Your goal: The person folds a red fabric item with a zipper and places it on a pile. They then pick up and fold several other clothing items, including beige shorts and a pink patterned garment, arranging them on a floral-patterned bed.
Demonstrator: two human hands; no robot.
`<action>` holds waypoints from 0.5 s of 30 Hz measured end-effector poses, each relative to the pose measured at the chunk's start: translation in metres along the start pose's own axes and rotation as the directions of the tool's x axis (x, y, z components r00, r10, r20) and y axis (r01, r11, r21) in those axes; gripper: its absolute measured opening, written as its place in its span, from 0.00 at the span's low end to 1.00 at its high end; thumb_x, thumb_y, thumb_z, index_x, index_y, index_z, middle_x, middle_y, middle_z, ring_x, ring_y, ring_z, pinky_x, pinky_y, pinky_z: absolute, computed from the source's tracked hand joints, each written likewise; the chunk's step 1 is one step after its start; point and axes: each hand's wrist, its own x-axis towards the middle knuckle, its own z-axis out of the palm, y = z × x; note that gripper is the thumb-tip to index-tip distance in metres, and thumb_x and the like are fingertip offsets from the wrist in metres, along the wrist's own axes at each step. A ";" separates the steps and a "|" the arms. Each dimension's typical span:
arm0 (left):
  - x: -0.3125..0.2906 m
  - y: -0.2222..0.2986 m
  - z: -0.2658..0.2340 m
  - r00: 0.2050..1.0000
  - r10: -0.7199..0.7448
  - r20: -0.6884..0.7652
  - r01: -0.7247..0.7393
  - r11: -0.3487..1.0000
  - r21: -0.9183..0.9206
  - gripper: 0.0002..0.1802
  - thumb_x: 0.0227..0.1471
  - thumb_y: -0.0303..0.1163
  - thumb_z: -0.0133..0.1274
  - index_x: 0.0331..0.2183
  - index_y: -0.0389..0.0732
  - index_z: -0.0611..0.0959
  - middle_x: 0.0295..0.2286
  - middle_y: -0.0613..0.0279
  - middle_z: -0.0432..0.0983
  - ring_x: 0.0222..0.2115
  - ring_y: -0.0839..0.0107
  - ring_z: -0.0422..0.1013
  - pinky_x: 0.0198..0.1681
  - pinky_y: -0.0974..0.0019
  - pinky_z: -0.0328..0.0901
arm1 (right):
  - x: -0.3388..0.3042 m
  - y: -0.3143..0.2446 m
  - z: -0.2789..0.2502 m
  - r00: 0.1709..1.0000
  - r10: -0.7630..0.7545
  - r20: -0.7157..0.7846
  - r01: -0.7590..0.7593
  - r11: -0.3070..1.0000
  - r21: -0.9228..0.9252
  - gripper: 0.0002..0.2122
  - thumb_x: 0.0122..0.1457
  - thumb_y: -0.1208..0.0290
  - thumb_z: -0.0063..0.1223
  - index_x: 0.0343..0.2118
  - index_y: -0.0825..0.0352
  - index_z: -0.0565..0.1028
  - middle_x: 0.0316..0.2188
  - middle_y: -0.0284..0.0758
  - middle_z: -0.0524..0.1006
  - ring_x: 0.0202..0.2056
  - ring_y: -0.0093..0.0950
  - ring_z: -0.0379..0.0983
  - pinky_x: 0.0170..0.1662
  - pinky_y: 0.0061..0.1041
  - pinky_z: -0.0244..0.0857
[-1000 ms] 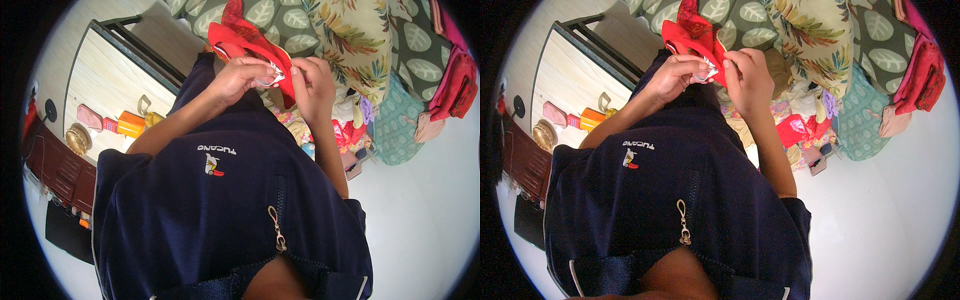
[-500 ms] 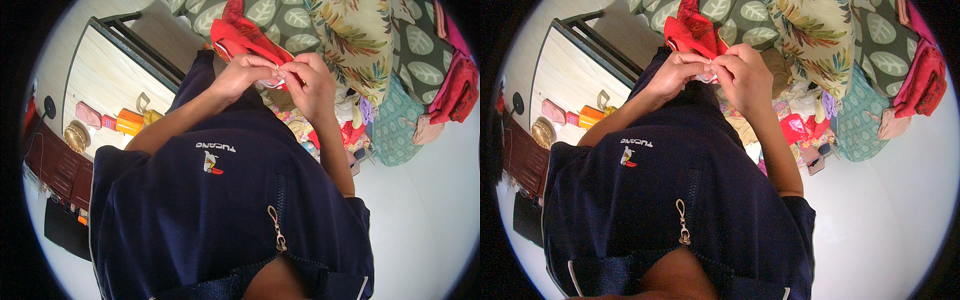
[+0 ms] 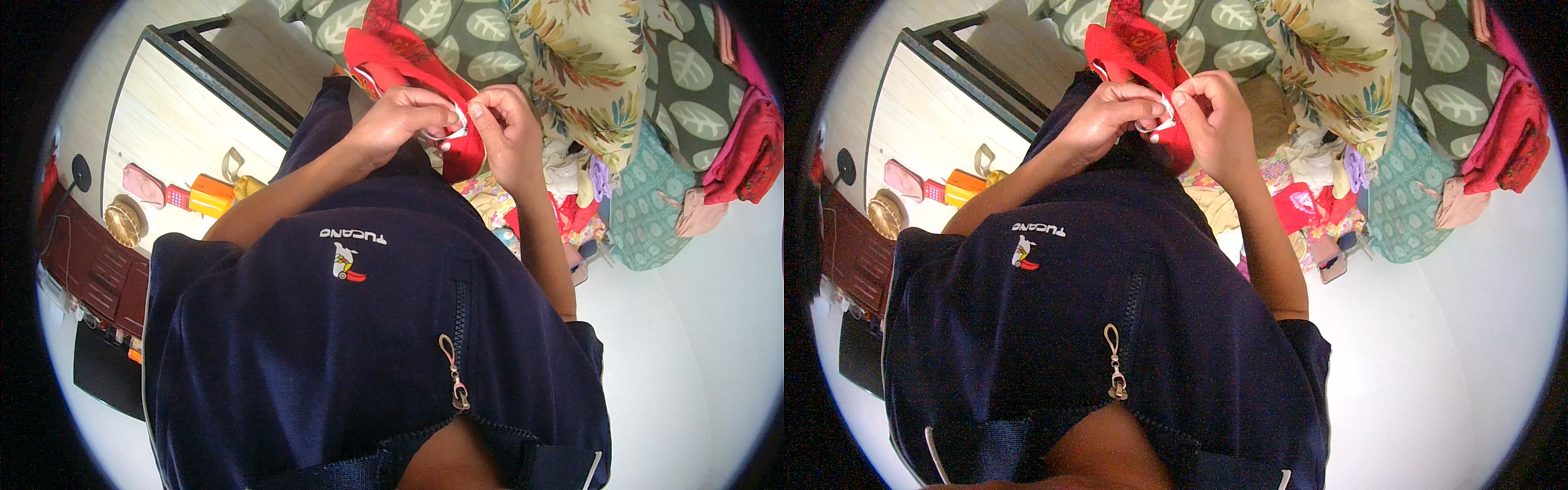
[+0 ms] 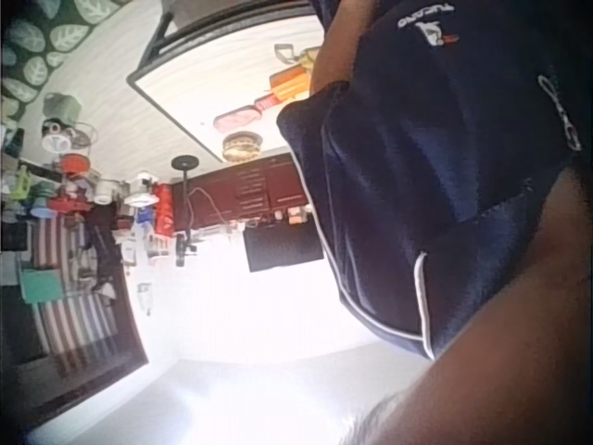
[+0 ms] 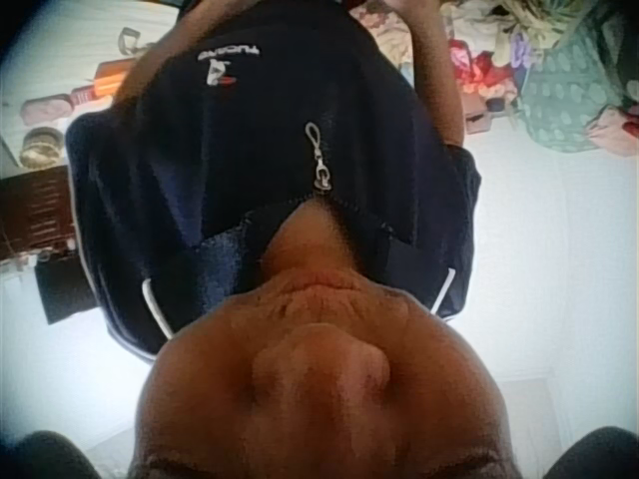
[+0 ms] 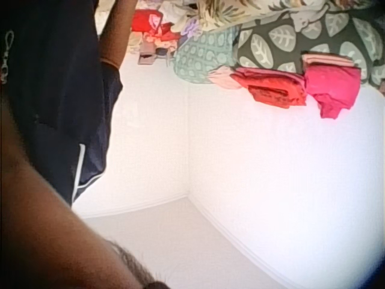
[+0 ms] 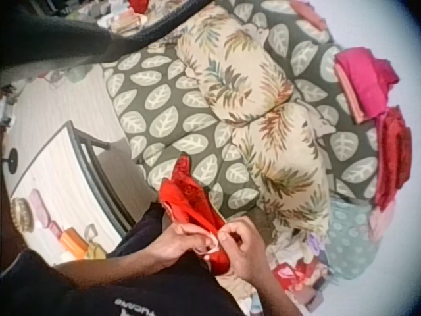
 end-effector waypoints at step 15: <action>0.005 -0.010 -0.002 1.000 -0.019 0.009 0.021 0.992 -0.127 0.08 0.44 0.29 0.49 0.27 0.36 0.79 0.24 0.64 0.74 0.25 0.78 0.69 0.29 0.74 0.64 | -0.024 0.022 -0.003 0.765 0.616 0.188 -0.634 0.669 0.387 0.15 0.55 0.63 0.47 0.37 0.72 0.69 0.28 0.32 0.72 0.27 0.18 0.65 0.34 0.16 0.60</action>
